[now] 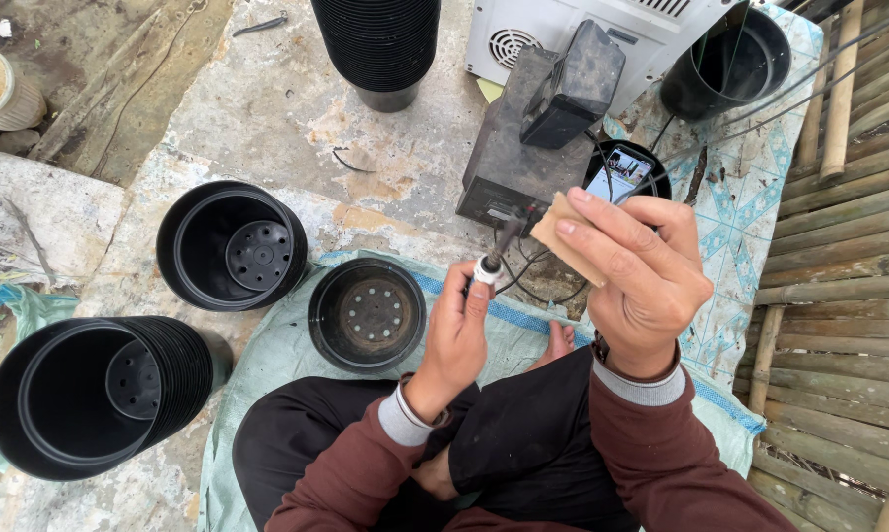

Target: The person sits on a tarp and uses a soldering iron to melt holes into the sides of black plastic pots. They pick up pots from a stack, rotate them to create multiple holes, and place them back down. The process is repeated for several pots.

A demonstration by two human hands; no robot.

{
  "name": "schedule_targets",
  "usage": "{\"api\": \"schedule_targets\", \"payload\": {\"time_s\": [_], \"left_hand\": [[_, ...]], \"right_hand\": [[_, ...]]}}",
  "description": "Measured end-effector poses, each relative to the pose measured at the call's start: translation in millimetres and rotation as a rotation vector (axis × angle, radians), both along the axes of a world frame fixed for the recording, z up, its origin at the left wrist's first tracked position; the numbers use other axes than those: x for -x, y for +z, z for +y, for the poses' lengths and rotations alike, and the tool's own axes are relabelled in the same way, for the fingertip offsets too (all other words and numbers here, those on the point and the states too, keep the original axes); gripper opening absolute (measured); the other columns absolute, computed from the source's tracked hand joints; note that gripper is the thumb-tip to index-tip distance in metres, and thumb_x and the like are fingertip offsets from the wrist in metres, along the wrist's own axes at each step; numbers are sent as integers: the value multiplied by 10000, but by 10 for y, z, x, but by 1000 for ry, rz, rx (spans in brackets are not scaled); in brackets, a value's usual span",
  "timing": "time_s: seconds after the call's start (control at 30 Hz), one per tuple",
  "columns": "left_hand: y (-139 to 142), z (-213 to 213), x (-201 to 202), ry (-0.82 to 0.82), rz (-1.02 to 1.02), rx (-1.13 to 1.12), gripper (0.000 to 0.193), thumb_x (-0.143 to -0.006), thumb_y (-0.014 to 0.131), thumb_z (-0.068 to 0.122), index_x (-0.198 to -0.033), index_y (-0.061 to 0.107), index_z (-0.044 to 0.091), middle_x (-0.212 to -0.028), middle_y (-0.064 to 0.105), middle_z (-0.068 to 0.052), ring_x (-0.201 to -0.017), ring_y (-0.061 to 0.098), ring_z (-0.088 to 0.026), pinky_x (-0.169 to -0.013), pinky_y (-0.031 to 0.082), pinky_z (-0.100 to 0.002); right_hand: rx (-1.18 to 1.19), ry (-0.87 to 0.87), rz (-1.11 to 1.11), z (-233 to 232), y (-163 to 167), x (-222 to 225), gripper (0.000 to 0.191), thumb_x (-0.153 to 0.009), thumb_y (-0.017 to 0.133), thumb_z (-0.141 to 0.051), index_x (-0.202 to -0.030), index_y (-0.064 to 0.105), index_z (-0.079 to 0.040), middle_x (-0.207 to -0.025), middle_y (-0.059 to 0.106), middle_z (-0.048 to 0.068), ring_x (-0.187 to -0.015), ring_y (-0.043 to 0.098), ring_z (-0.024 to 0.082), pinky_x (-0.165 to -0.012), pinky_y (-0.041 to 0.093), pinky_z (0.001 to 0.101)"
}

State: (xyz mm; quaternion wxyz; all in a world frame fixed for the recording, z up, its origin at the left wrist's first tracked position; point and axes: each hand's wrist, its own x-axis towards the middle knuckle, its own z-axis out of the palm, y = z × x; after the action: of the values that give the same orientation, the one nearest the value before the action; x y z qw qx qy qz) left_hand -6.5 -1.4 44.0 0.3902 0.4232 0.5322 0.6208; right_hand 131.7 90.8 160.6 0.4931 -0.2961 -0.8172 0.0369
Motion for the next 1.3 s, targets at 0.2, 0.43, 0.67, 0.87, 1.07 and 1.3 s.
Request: {"api": "schedule_targets", "payload": {"time_s": [0.2,0.43,0.67,0.87,1.07,1.3], "left_hand": [[-170,112,161,-203,-544,-111,416,-1166,334,376,-1362,494,46,-972,538,-39,-781,446,-82,-689,393,-243],[-188,174,250,-180,-732,-237,291,-1163,377,366,-1320,331,125,-1108,559,-120,-844,487,-128,-742,430,-298],[-114,192,272,-187,-837,-290,267,-1164,384,337,-1301,396,108,-1125,512,-101,-989,534,-195,-941,482,-403],[-99,173,263,-222,-891,-293,328,-1177,345,350,-1273,459,58,-1085,510,-95,-1013,533,-207,-1004,474,-414],[-149,143,131,-177,-778,-334,344,-1174,374,394,-1253,404,61,-1020,506,-71,-882,466,-138,-847,419,-313],[-253,70,-25,-260,-358,-264,344,-1139,410,424,-1208,368,90,-1064,525,-62,-817,460,-78,-747,419,-252]], "right_hand": [[-9,-1,41,67,29,-41,226,-933,793,64,-1121,761,-57,-1198,762,103,-955,625,265,-824,522,322],[105,87,68,139,-18,-81,271,-1018,659,177,-1203,736,-5,-1226,763,162,-1031,666,255,-907,521,308],[127,118,109,157,-50,-100,220,-1064,715,148,-1231,731,4,-1217,760,159,-1039,658,245,-924,520,284],[183,102,100,96,-16,-51,200,-1056,721,124,-1192,744,-21,-1190,772,138,-1040,679,245,-906,510,290],[198,161,55,52,-14,85,256,-961,716,143,-1159,721,-20,-1189,754,134,-1022,671,258,-892,526,329],[150,139,32,85,-68,87,326,-947,725,145,-1206,756,-51,-1219,751,103,-1043,643,255,-904,537,311]]}}
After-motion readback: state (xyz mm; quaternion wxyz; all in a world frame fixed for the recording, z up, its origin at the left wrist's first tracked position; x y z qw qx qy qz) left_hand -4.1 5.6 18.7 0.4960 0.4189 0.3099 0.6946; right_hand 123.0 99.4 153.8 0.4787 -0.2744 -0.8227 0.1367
